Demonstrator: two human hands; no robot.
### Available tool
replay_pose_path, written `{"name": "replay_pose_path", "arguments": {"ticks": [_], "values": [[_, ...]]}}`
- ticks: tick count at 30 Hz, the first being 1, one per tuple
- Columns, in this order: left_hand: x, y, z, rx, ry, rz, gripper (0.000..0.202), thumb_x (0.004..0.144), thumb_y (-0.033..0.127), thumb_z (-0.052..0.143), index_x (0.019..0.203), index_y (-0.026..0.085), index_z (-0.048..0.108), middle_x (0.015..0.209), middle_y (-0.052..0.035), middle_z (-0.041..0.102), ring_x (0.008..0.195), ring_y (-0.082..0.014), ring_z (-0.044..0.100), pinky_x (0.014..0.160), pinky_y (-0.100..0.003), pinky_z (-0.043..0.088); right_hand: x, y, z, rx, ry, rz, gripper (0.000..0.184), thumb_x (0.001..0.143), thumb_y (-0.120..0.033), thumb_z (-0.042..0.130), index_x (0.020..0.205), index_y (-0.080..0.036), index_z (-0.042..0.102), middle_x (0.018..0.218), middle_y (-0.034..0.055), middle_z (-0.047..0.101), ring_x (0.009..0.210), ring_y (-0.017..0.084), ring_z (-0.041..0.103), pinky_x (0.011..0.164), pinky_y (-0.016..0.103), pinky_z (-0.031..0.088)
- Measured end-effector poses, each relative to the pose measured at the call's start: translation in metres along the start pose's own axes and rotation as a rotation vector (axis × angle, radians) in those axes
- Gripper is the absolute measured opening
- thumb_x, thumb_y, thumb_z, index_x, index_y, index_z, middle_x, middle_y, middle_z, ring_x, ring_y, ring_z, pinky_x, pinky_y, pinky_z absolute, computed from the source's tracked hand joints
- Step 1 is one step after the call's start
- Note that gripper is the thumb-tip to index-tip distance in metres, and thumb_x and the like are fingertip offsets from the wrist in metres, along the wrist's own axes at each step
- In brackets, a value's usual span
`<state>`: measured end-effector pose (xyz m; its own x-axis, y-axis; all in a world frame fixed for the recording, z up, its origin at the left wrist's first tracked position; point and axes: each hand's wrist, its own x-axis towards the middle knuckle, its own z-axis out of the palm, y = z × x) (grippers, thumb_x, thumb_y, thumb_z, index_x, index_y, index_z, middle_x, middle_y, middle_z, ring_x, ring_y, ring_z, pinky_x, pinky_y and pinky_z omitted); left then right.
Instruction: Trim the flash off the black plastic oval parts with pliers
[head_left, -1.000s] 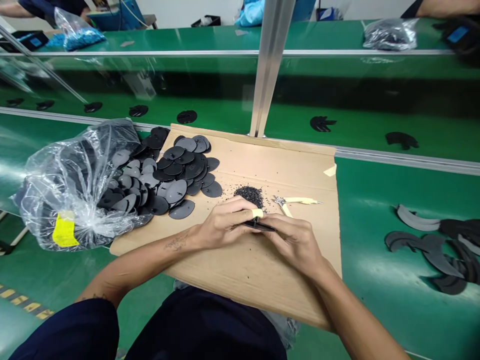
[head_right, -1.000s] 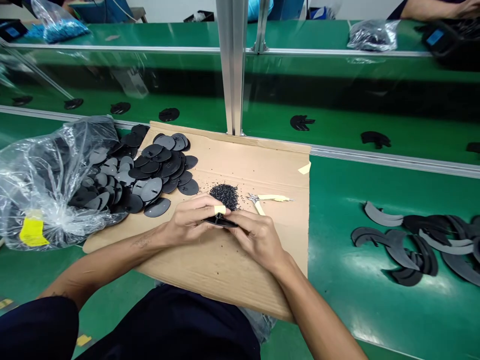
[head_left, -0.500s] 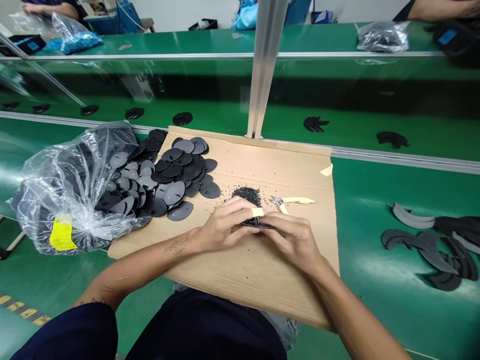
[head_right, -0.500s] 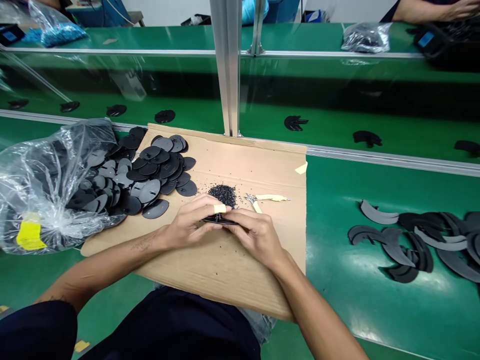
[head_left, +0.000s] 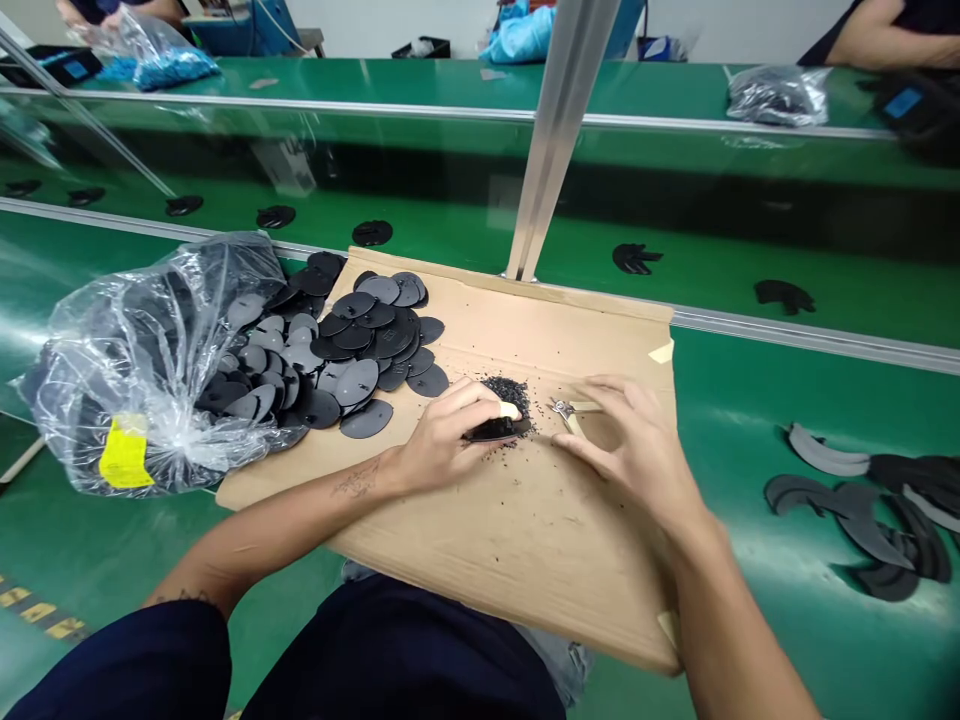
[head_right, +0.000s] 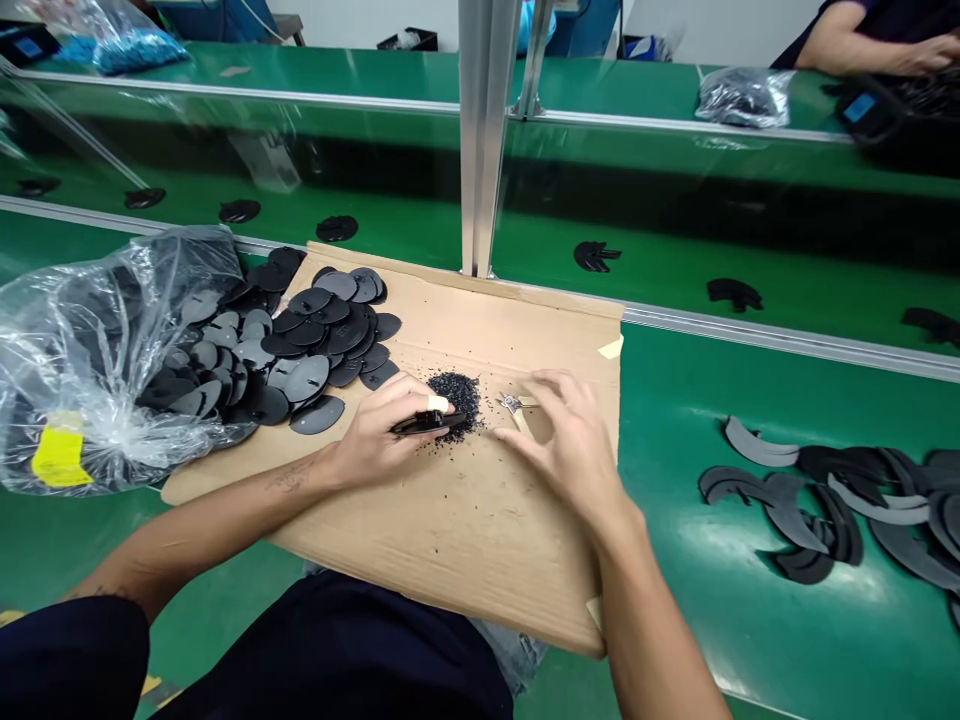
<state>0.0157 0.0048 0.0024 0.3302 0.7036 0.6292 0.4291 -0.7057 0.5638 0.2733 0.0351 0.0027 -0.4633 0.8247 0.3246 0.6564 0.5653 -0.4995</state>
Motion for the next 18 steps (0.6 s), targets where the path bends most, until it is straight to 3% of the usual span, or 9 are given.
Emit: {"name": "replay_pose_path", "arguments": {"ticks": [3,6,12,15,18], "values": [[-0.002,0.001,0.002,-0.010,-0.049,0.013,0.012,0.098,0.024,0.062,0.105,0.015,0.066,0.089,-0.0067,0.067,0.083,-0.0163,0.061,0.074,-0.029,0.049,-0.001,-0.029,0.010,0.297,0.043,-0.122,0.029,0.094,-0.034,0.067,0.122,-0.024,0.067,0.111,0.0094,0.071,0.101,0.023,0.069,0.086,0.041,0.059],[-0.003,0.004,0.004,-0.087,-0.103,-0.024,0.017,0.099,0.030,0.061,0.104,0.015,0.065,0.087,-0.0062,0.066,0.081,-0.0166,0.058,0.073,-0.029,0.048,-0.003,-0.043,0.020,0.451,0.102,-0.180,0.017,0.095,-0.017,0.065,0.110,-0.023,0.071,0.096,0.0048,0.072,0.082,0.016,0.070,0.071,0.031,0.059],[0.001,0.004,-0.002,-0.563,-0.210,-0.352,0.052,0.102,0.059,0.042,0.107,0.014,0.068,0.097,-0.0093,0.069,0.086,-0.0177,0.062,0.077,-0.029,0.050,-0.005,-0.036,0.021,0.303,0.194,-0.256,0.014,0.092,-0.012,0.067,0.101,-0.021,0.072,0.090,0.0058,0.074,0.076,0.016,0.069,0.065,0.031,0.056],[0.005,0.000,-0.004,-0.743,-0.275,-0.549,0.042,0.096,0.055,0.060,0.099,0.014,0.069,0.095,-0.0077,0.069,0.083,-0.0149,0.062,0.076,-0.027,0.050,-0.004,-0.037,0.018,0.212,0.203,-0.317,0.012,0.091,-0.011,0.068,0.098,-0.021,0.071,0.087,0.0058,0.075,0.074,0.016,0.067,0.064,0.031,0.054],[0.007,-0.004,-0.006,-0.857,-0.386,-0.692,0.041,0.085,0.052,0.076,0.093,0.012,0.069,0.088,-0.0056,0.067,0.077,-0.0127,0.060,0.073,-0.025,0.049,-0.002,-0.041,0.016,0.272,0.134,-0.302,0.009,0.092,-0.014,0.069,0.096,-0.021,0.071,0.085,0.0054,0.074,0.075,0.016,0.068,0.067,0.032,0.055]]}}
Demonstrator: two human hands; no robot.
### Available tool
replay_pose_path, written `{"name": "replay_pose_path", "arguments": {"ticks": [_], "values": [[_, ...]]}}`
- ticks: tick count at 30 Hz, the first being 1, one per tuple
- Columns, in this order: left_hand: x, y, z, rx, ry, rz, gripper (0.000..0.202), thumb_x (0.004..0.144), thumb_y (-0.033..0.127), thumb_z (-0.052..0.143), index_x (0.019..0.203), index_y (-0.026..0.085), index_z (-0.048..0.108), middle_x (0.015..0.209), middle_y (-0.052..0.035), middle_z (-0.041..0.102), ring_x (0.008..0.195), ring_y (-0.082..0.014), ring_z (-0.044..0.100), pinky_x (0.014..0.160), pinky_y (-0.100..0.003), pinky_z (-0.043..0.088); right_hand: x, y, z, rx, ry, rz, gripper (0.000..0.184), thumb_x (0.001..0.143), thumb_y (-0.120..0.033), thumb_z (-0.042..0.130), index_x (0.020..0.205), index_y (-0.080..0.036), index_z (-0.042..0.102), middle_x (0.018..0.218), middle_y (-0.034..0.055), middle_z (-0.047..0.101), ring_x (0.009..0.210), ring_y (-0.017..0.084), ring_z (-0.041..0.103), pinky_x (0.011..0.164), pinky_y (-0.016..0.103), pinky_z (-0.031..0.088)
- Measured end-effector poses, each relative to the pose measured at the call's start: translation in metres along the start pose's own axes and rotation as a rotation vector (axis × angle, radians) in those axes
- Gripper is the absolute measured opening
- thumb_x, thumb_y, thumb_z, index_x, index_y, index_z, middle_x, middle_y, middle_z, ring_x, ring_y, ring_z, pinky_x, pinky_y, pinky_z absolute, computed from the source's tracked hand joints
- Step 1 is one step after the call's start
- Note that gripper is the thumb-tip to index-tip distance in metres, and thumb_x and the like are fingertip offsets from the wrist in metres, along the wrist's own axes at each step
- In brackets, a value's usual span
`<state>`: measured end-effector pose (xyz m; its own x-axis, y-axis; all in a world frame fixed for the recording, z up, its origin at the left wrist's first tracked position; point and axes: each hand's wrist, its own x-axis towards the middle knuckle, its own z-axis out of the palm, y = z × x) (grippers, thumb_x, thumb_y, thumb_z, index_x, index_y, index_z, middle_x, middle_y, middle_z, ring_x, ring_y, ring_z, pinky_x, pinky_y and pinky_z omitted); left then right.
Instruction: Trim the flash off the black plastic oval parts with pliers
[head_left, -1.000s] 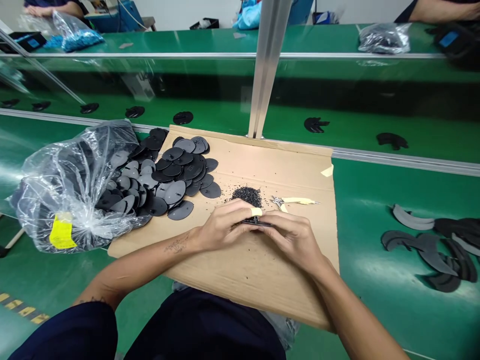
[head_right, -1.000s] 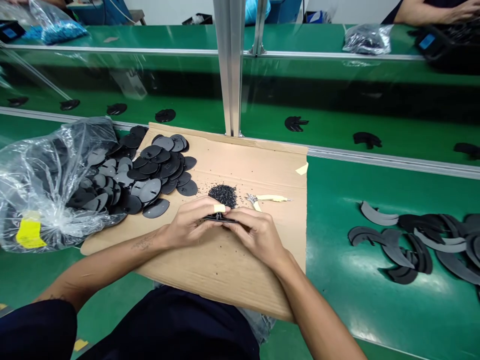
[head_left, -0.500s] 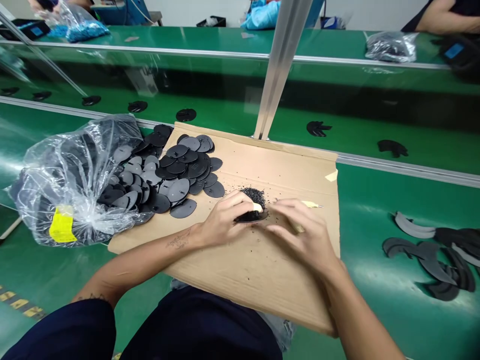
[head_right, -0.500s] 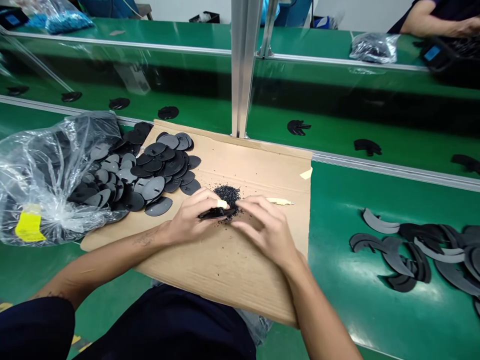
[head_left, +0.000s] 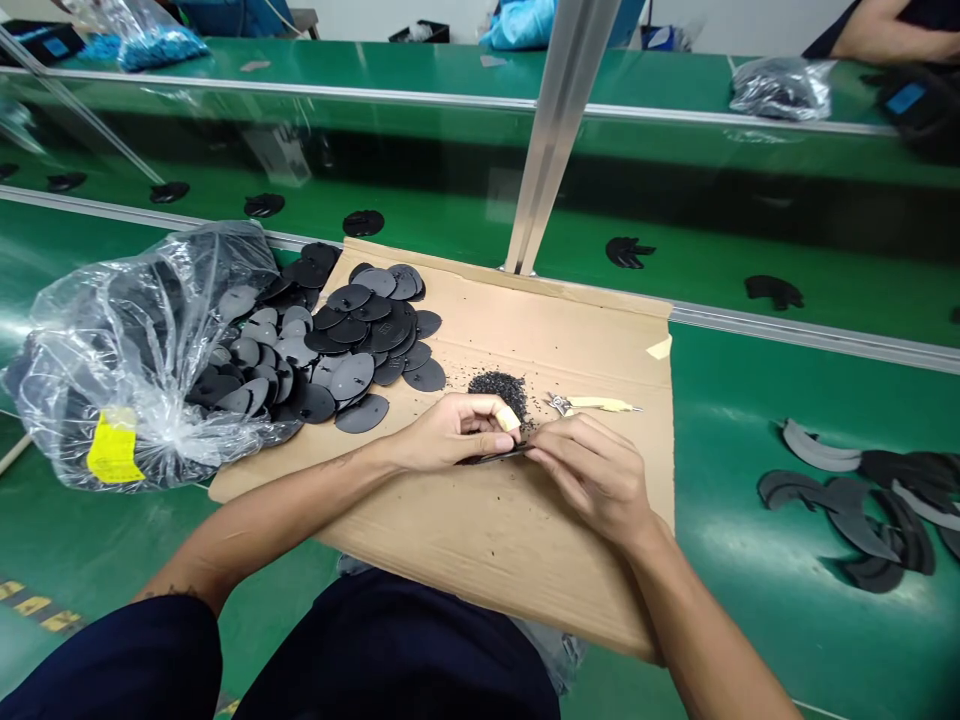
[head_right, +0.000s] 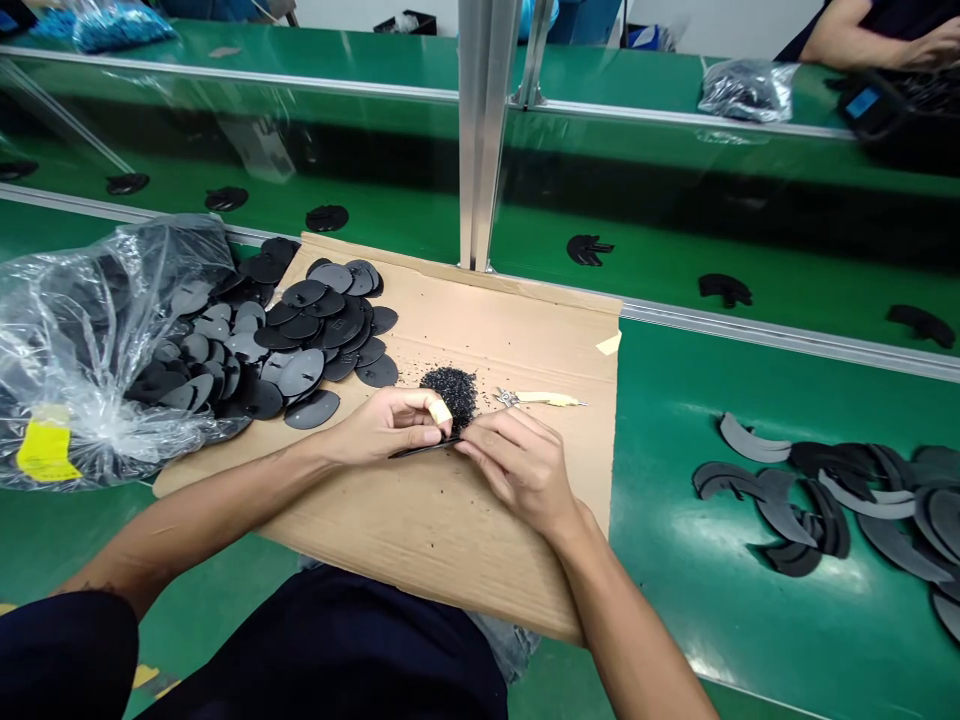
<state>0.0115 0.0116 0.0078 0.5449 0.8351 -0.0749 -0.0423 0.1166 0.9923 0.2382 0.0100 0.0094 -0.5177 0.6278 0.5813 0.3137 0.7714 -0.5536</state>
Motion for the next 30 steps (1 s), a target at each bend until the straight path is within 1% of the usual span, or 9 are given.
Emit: {"name": "replay_pose_path", "arguments": {"ticks": [3,6,11,15,18,22,26,28,30], "values": [[0.000,0.003,-0.002,-0.074,-0.121,-0.093,0.041,0.082,0.050,0.079,0.089,0.011,0.069,0.086,-0.0054,0.067,0.078,-0.0131,0.061,0.073,-0.026,0.049,0.002,-0.003,-0.001,0.170,-0.079,0.053,0.007,0.093,-0.017,0.066,0.094,-0.021,0.072,0.083,0.0047,0.074,0.075,0.016,0.068,0.068,0.033,0.057],[-0.002,0.006,-0.003,-0.109,-0.187,-0.122,0.039,0.082,0.048,0.080,0.088,0.011,0.069,0.086,-0.0057,0.067,0.079,-0.0130,0.061,0.074,-0.026,0.050,0.001,-0.004,-0.001,0.216,-0.071,0.025,0.007,0.092,-0.015,0.068,0.094,-0.020,0.072,0.083,0.0045,0.074,0.076,0.017,0.068,0.069,0.034,0.058],[-0.001,0.003,0.001,-0.061,-0.075,-0.027,0.041,0.082,0.051,0.079,0.089,0.011,0.071,0.086,-0.0054,0.067,0.078,-0.0128,0.060,0.074,-0.025,0.050,-0.001,-0.003,0.002,0.020,0.037,-0.051,0.012,0.089,-0.011,0.070,0.096,-0.021,0.071,0.083,0.0042,0.073,0.079,0.017,0.068,0.071,0.034,0.059],[0.000,-0.003,0.004,-0.037,0.059,0.133,0.049,0.092,0.061,0.062,0.100,0.014,0.073,0.102,-0.0097,0.071,0.096,-0.0179,0.067,0.089,-0.030,0.053,-0.002,-0.003,0.003,-0.183,0.159,-0.079,0.016,0.087,-0.008,0.070,0.097,-0.021,0.069,0.081,0.0043,0.073,0.077,0.018,0.067,0.072,0.034,0.058],[-0.001,-0.007,0.007,0.076,0.105,0.212,0.042,0.091,0.052,0.069,0.113,0.016,0.072,0.111,-0.0108,0.071,0.103,-0.0202,0.069,0.092,-0.033,0.055,-0.002,-0.003,0.002,-0.263,0.180,-0.084,0.018,0.087,-0.008,0.069,0.098,-0.022,0.069,0.080,0.0036,0.072,0.076,0.018,0.066,0.072,0.034,0.056],[-0.002,-0.012,0.009,0.276,0.212,0.301,0.025,0.091,0.030,0.071,0.110,0.015,0.073,0.103,-0.0100,0.073,0.094,-0.0183,0.070,0.084,-0.030,0.058,0.000,0.008,-0.010,-0.279,0.019,-0.087,0.017,0.089,-0.021,0.073,0.105,-0.023,0.068,0.090,0.0063,0.073,0.085,0.022,0.066,0.076,0.036,0.055],[0.000,-0.014,0.006,0.317,0.246,0.338,0.022,0.092,0.027,0.070,0.108,0.013,0.074,0.106,-0.0117,0.076,0.099,-0.0201,0.073,0.088,-0.032,0.059,-0.004,0.034,-0.030,-0.488,-0.135,0.120,0.059,0.082,-0.062,0.073,0.124,-0.022,0.065,0.123,0.0176,0.066,0.114,0.037,0.059,0.089,0.051,0.051],[0.001,-0.014,0.004,0.324,0.253,0.337,0.022,0.093,0.029,0.070,0.107,0.013,0.074,0.108,-0.0128,0.076,0.100,-0.0209,0.073,0.089,-0.033,0.060,-0.010,0.047,-0.038,-0.584,-0.216,0.212,0.069,0.080,-0.069,0.070,0.127,-0.019,0.063,0.123,0.0194,0.064,0.114,0.039,0.057,0.088,0.053,0.050],[0.003,-0.014,0.004,0.337,0.269,0.364,0.022,0.094,0.029,0.068,0.108,0.013,0.074,0.107,-0.0128,0.077,0.099,-0.0207,0.074,0.088,-0.033,0.060,-0.016,0.054,-0.042,-0.606,-0.295,0.266,0.063,0.084,-0.066,0.067,0.124,-0.019,0.065,0.115,0.0173,0.065,0.106,0.036,0.059,0.082,0.048,0.050]]}}
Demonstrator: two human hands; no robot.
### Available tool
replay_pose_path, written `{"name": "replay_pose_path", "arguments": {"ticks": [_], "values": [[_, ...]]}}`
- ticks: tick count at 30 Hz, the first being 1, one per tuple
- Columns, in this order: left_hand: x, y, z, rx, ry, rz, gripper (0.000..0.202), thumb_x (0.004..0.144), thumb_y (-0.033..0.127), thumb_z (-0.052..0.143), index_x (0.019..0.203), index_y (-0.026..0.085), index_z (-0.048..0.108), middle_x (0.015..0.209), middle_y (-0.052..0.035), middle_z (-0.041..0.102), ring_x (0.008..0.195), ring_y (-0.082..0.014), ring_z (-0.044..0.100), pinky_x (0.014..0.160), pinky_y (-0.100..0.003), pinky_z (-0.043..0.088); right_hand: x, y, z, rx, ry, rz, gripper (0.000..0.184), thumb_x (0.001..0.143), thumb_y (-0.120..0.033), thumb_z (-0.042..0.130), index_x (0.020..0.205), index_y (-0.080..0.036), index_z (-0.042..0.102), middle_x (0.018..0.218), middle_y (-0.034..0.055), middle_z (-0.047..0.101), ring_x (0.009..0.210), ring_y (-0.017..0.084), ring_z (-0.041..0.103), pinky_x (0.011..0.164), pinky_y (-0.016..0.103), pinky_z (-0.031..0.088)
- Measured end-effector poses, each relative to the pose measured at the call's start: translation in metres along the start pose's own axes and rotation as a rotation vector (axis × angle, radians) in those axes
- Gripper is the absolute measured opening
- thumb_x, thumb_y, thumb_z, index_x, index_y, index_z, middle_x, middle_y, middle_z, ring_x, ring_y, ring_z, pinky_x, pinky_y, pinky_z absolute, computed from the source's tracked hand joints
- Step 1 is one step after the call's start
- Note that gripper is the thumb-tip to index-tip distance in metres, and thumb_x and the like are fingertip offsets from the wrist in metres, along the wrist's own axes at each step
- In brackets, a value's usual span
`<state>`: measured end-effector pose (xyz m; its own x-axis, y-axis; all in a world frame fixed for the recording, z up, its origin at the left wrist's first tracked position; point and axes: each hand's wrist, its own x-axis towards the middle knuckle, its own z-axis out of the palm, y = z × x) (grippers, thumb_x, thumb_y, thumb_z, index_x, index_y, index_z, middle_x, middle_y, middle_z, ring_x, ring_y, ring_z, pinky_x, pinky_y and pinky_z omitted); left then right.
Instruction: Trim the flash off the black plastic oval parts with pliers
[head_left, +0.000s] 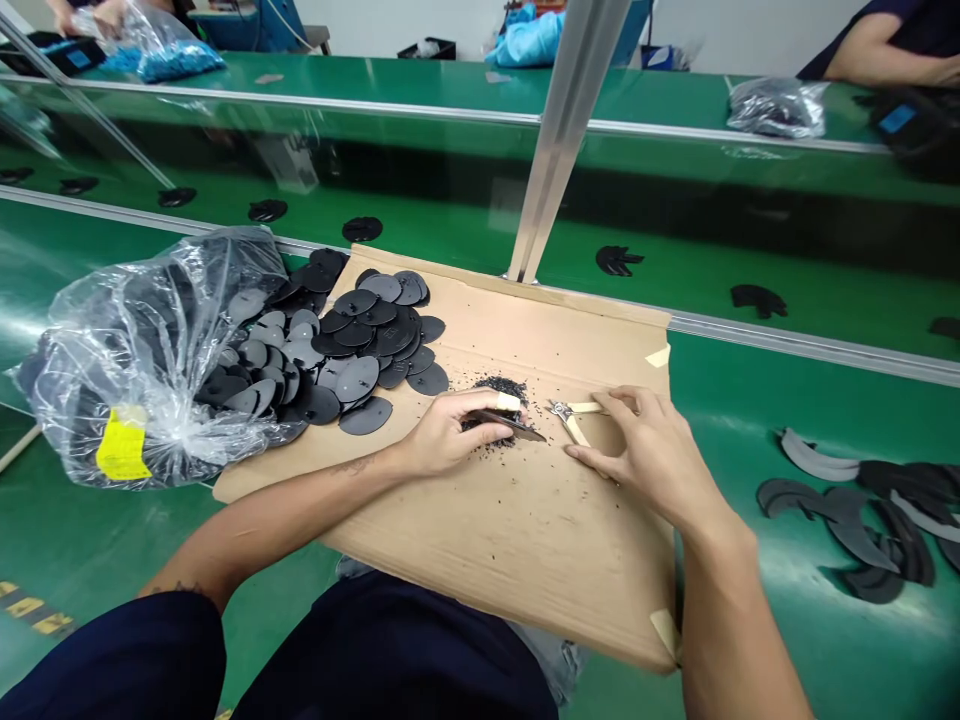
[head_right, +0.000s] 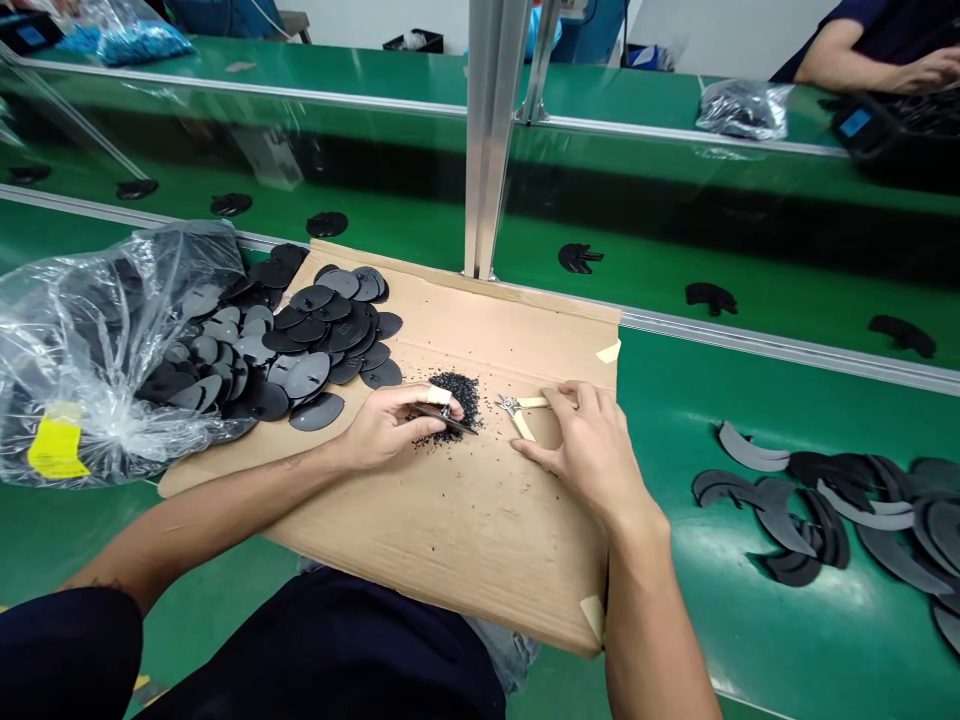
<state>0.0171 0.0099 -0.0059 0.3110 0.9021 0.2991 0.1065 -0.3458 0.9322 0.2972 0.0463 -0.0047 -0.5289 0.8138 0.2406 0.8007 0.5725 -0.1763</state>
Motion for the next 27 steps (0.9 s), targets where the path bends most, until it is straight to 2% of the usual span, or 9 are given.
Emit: {"name": "replay_pose_path", "arguments": {"ticks": [2,4,8,12,15,18,27], "values": [[0.000,-0.001,0.001,0.032,0.040,0.062,0.020,0.095,0.028,0.066,0.107,0.014,0.074,0.105,-0.0118,0.077,0.098,-0.0196,0.073,0.089,-0.033,0.060,-0.003,0.002,0.002,0.010,-0.049,0.006,0.049,0.088,-0.057,0.065,0.119,-0.019,0.067,0.106,0.0143,0.066,0.097,0.032,0.061,0.078,0.044,0.050],[0.000,-0.001,0.001,0.089,0.082,0.141,0.018,0.096,0.025,0.065,0.107,0.015,0.075,0.103,-0.0107,0.077,0.098,-0.0182,0.073,0.089,-0.032,0.059,-0.003,-0.002,0.002,0.022,-0.044,0.011,0.037,0.090,-0.048,0.064,0.113,-0.019,0.068,0.100,0.0122,0.068,0.091,0.030,0.062,0.073,0.040,0.049],[0.000,0.000,-0.002,0.208,0.117,0.228,0.020,0.093,0.019,0.067,0.112,0.015,0.074,0.104,-0.0101,0.078,0.096,-0.0170,0.073,0.087,-0.031,0.059,0.003,-0.020,-0.001,0.134,0.085,0.004,0.026,0.092,-0.035,0.058,0.112,-0.020,0.063,0.099,0.0111,0.070,0.090,0.028,0.065,0.071,0.037,0.050],[0.001,0.003,-0.003,0.248,0.124,0.251,0.018,0.093,0.018,0.069,0.110,0.015,0.074,0.101,-0.0092,0.078,0.093,-0.0168,0.073,0.085,-0.031,0.060,0.007,-0.039,-0.008,0.384,0.174,-0.030,0.021,0.096,-0.027,0.050,0.114,-0.021,0.059,0.093,0.0077,0.069,0.078,0.021,0.063,0.069,0.034,0.051],[0.001,0.003,-0.003,0.237,0.124,0.258,0.017,0.094,0.019,0.067,0.108,0.016,0.074,0.100,-0.0091,0.078,0.093,-0.0171,0.073,0.086,-0.032,0.060,0.008,-0.049,-0.013,0.515,0.200,-0.061,0.019,0.096,-0.028,0.058,0.113,-0.022,0.060,0.091,0.0060,0.069,0.074,0.018,0.063,0.064,0.031,0.050],[0.000,0.002,-0.003,0.216,0.107,0.240,0.017,0.094,0.021,0.067,0.109,0.016,0.074,0.101,-0.0093,0.078,0.095,-0.0182,0.073,0.087,-0.034,0.060,0.007,-0.053,-0.014,0.561,0.198,-0.102,0.027,0.093,-0.033,0.067,0.117,-0.023,0.062,0.094,0.0069,0.070,0.078,0.020,0.065,0.066,0.032,0.052],[-0.001,0.001,-0.003,0.161,0.057,0.248,0.017,0.094,0.023,0.067,0.108,0.016,0.074,0.100,-0.0095,0.078,0.095,-0.0185,0.073,0.086,-0.033,0.059,0.005,-0.052,-0.010,0.488,0.209,-0.164,0.030,0.093,-0.034,0.067,0.120,-0.021,0.065,0.096,0.0089,0.070,0.083,0.022,0.066,0.070,0.035,0.055]]}}
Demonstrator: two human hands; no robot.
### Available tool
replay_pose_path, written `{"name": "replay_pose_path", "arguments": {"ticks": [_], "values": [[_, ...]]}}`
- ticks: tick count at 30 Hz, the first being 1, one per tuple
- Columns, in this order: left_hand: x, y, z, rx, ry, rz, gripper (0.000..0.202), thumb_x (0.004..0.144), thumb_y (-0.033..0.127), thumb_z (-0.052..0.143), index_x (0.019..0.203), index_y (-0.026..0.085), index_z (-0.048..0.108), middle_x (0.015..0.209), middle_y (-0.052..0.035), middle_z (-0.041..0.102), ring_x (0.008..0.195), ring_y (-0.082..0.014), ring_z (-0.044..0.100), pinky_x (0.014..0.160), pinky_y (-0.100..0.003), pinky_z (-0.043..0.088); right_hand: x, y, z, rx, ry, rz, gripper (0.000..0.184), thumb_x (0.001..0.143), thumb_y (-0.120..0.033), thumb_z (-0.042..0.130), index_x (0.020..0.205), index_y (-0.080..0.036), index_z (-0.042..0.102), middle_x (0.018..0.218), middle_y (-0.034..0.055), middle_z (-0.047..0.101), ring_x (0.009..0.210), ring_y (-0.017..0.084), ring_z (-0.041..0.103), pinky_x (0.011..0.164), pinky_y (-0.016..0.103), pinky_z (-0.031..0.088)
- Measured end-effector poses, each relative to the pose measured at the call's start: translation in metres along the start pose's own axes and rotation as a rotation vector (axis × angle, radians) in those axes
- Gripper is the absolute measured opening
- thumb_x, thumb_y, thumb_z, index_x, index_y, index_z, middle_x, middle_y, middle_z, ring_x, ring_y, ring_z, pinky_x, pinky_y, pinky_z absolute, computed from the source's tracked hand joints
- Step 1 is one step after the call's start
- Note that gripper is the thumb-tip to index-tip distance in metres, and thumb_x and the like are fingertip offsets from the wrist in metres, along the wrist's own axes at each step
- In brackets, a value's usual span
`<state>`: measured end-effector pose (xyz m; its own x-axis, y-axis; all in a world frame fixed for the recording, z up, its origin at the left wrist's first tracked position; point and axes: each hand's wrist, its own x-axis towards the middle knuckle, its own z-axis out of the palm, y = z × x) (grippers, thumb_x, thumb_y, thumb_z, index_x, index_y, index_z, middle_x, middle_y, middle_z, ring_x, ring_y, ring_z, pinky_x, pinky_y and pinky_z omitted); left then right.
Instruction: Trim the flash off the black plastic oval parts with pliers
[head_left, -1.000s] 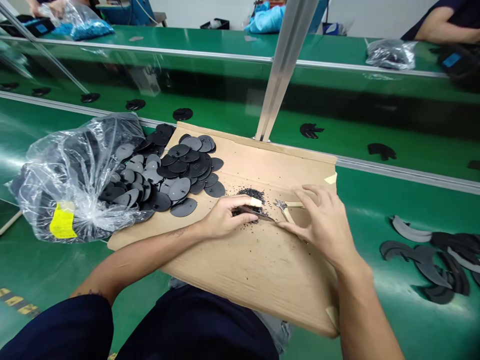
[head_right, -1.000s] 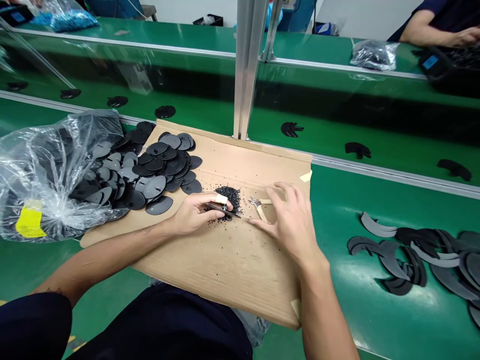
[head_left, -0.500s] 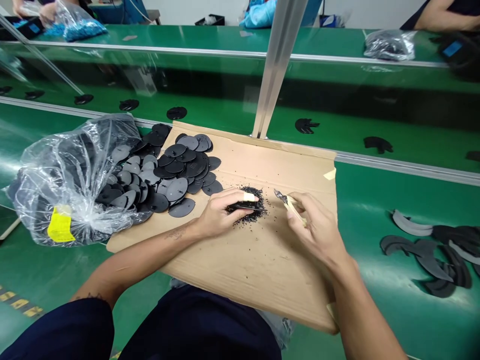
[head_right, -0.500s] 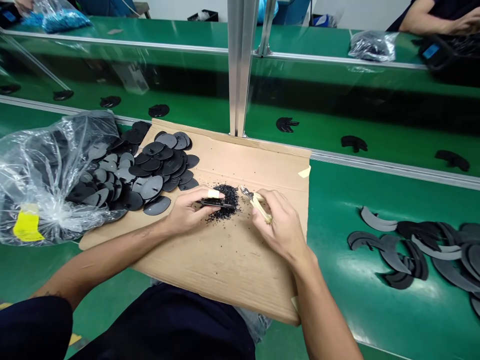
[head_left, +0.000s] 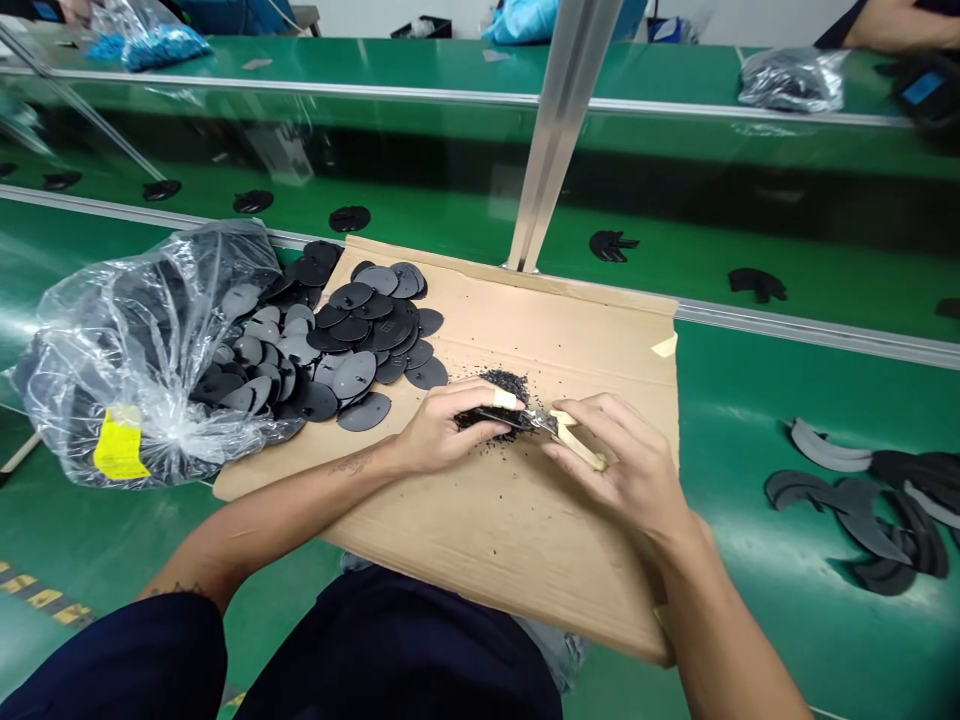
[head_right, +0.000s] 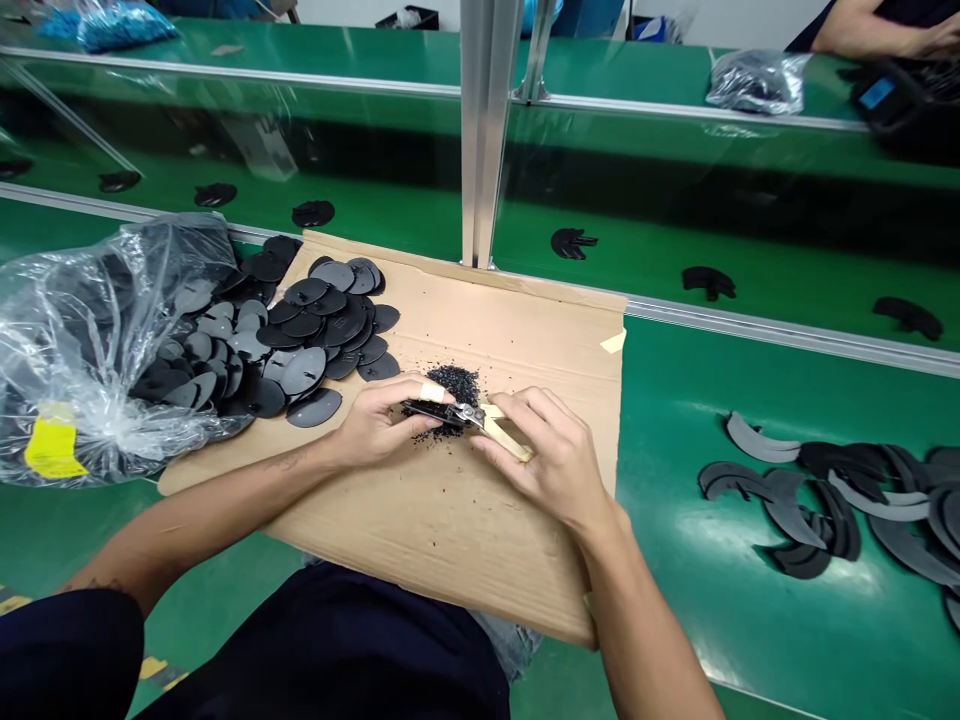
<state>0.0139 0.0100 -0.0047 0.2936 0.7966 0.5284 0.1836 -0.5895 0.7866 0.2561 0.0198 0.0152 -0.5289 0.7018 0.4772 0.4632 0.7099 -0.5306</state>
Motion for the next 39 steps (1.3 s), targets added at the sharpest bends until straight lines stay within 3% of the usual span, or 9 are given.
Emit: {"name": "replay_pose_path", "arguments": {"ticks": [8,12,17,21,24,31,35,39], "values": [[-0.001,-0.002,0.001,-0.025,-0.029,-0.049,0.019,0.094,0.029,0.068,0.106,0.016,0.074,0.098,-0.0097,0.078,0.092,-0.0186,0.073,0.085,-0.033,0.059,-0.003,-0.003,-0.005,-0.175,0.010,-0.023,0.018,0.094,-0.034,0.067,0.108,-0.023,0.069,0.082,0.0050,0.070,0.072,0.019,0.064,0.064,0.032,0.050],[0.000,0.001,0.000,-0.003,-0.036,0.002,0.017,0.095,0.026,0.067,0.107,0.016,0.073,0.097,-0.0095,0.077,0.092,-0.0182,0.072,0.083,-0.032,0.058,-0.004,-0.006,-0.002,-0.137,0.034,0.029,0.016,0.096,-0.036,0.064,0.106,-0.023,0.069,0.079,0.0038,0.068,0.069,0.018,0.063,0.062,0.031,0.049],[-0.001,0.001,0.002,0.163,-0.078,0.098,0.026,0.096,0.019,0.061,0.122,0.017,0.068,0.100,-0.0089,0.075,0.091,-0.0173,0.068,0.081,-0.031,0.054,-0.002,0.000,0.004,-0.233,0.042,0.052,0.021,0.098,-0.037,0.061,0.109,-0.022,0.070,0.082,0.0053,0.068,0.073,0.019,0.063,0.064,0.032,0.049],[-0.004,-0.002,0.000,0.383,-0.130,0.110,0.027,0.096,0.015,0.058,0.119,0.022,0.070,0.100,-0.0068,0.075,0.093,-0.0189,0.064,0.085,-0.035,0.049,-0.002,0.004,0.007,-0.288,-0.009,0.018,0.028,0.096,-0.039,0.064,0.114,-0.019,0.070,0.089,0.0083,0.071,0.078,0.022,0.063,0.069,0.035,0.050],[-0.003,-0.003,-0.003,0.489,-0.106,0.073,0.027,0.094,0.013,0.058,0.117,0.023,0.070,0.106,-0.0066,0.077,0.094,-0.0196,0.063,0.085,-0.036,0.047,-0.002,0.005,0.008,-0.237,-0.002,0.036,0.030,0.095,-0.040,0.064,0.115,-0.018,0.069,0.090,0.0092,0.071,0.080,0.023,0.063,0.071,0.037,0.051],[-0.002,-0.001,-0.002,0.240,0.004,0.081,0.021,0.093,0.011,0.060,0.112,0.016,0.069,0.103,-0.0086,0.077,0.097,-0.0171,0.071,0.088,-0.033,0.056,0.001,-0.003,0.009,0.020,0.052,0.155,0.025,0.091,-0.034,0.069,0.112,-0.022,0.065,0.099,0.0089,0.071,0.087,0.023,0.067,0.072,0.036,0.054],[-0.004,0.001,0.002,0.182,-0.010,0.099,0.022,0.093,0.007,0.056,0.110,0.015,0.066,0.104,-0.0082,0.076,0.099,-0.0161,0.072,0.089,-0.030,0.058,0.000,-0.010,0.014,0.083,0.060,0.085,0.017,0.093,-0.020,0.062,0.109,-0.022,0.063,0.094,0.0068,0.071,0.084,0.020,0.065,0.072,0.033,0.051],[-0.005,-0.002,0.001,0.365,-0.089,0.160,0.027,0.092,0.005,0.053,0.113,0.018,0.065,0.098,-0.0066,0.074,0.094,-0.0173,0.070,0.084,-0.032,0.059,-0.003,-0.012,0.019,-0.070,0.082,-0.088,0.015,0.093,-0.016,0.061,0.107,-0.022,0.062,0.089,0.0060,0.072,0.077,0.018,0.062,0.067,0.033,0.045]]}}
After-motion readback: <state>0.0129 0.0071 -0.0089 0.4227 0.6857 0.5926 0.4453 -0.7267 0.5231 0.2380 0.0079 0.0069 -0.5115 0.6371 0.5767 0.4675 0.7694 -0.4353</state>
